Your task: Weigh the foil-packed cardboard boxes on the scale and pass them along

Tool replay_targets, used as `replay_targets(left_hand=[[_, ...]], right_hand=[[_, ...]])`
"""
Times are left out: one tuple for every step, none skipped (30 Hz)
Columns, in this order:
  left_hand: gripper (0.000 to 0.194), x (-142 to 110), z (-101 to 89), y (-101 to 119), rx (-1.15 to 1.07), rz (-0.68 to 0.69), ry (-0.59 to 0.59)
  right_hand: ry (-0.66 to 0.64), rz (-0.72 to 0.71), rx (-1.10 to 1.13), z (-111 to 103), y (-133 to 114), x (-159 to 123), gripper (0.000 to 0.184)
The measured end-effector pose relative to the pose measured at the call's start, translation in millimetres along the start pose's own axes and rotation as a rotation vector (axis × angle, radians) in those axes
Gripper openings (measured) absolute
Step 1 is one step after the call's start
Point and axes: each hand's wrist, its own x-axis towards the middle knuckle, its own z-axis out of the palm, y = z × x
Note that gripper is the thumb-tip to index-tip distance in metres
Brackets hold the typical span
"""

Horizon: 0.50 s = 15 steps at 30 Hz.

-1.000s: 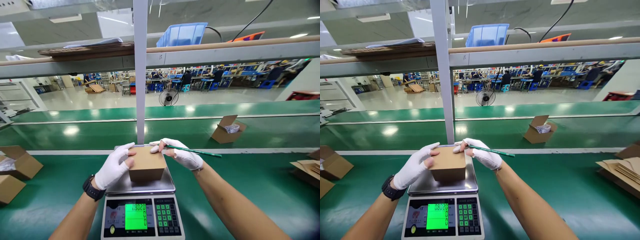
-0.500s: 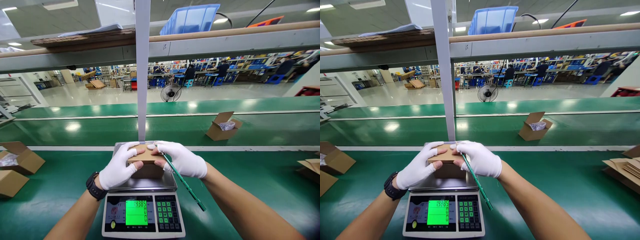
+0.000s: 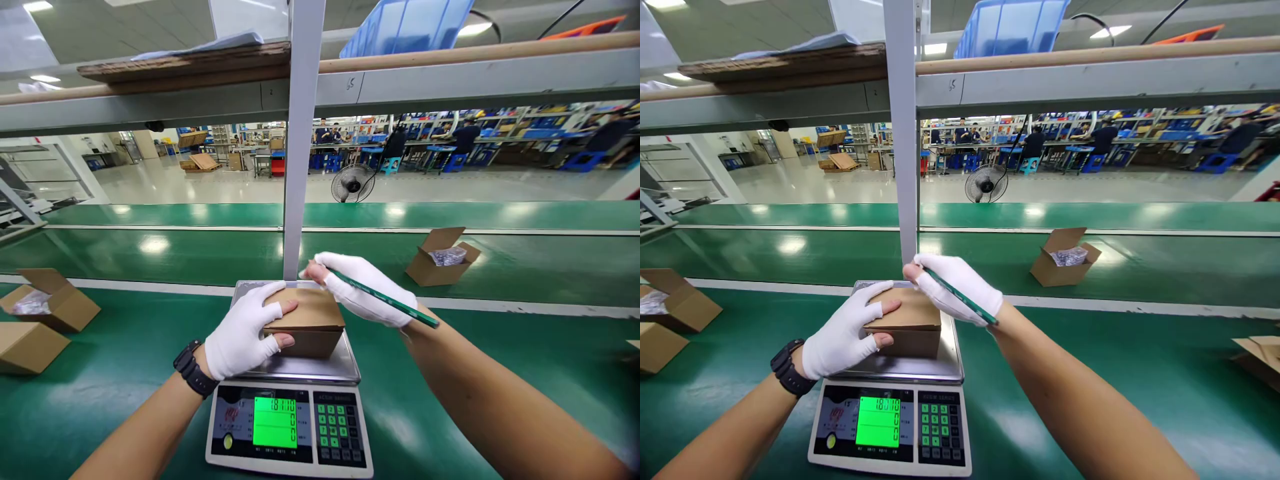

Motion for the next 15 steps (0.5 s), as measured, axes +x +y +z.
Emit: replay_targets(left_hand=[[0.048, 2, -0.6, 0, -0.006, 0.004, 0.005], [0.047, 3, -1.4, 0, -0.016, 0.004, 0.004], [0.046, 5, -2.0, 0, -0.028, 0.005, -0.002], [0.046, 5, -2.2, 0, -0.036, 0.01, -0.015], [0.047, 5, -1.4, 0, -0.034, 0.014, -0.027], [0.047, 4, 0.7, 1, -0.013, 0.015, -0.025], [0.048, 1, 4.3, 4, 0.031, 0.004, 0.01], [0.046, -3, 9.6, 8, 0.092, -0.02, 0.079], [0.042, -8, 16.3, 15, 0.16, -0.055, 0.172], [0.038, -12, 24.0, 23, 0.224, -0.102, 0.273], [0.037, -17, 32.1, 33, 0.272, -0.161, 0.369], [0.041, -20, 39.9, 44, 0.299, -0.215, 0.44], [0.052, -20, 46.7, 55, 0.303, -0.267, 0.481], [0.063, -18, 51.7, 62, 0.293, -0.314, 0.516], [0.069, -14, 54.0, 65, 0.281, -0.325, 0.543]], right_hand=[[0.059, -0.014, -0.028, 6, -3, 6, 0.04], [0.105, -0.037, -0.061, 13, -5, 10, 0.039], [0.127, -0.062, -0.099, 22, -5, 13, 0.035], [0.13, -0.079, -0.133, 30, -4, 15, 0.031], [0.123, -0.082, -0.152, 38, -1, 16, 0.028], [0.121, -0.065, -0.14, 44, 1, 16, 0.026], [0.141, -0.029, -0.088, 49, 4, 15, 0.026], [0.19, 0.021, -0.003, 52, 6, 13, 0.028], [0.266, 0.074, 0.104, 55, 6, 10, 0.031], [0.348, 0.121, 0.22, 57, 5, 7, 0.033], [0.42, 0.161, 0.331, 60, 2, 2, 0.034], [0.465, 0.195, 0.419, 62, -1, -4, 0.034], [0.482, 0.219, 0.473, 66, -4, -10, 0.033], [0.461, 0.224, 0.485, 70, -6, -17, 0.032], [0.409, 0.209, 0.469, 74, -7, -22, 0.032]])
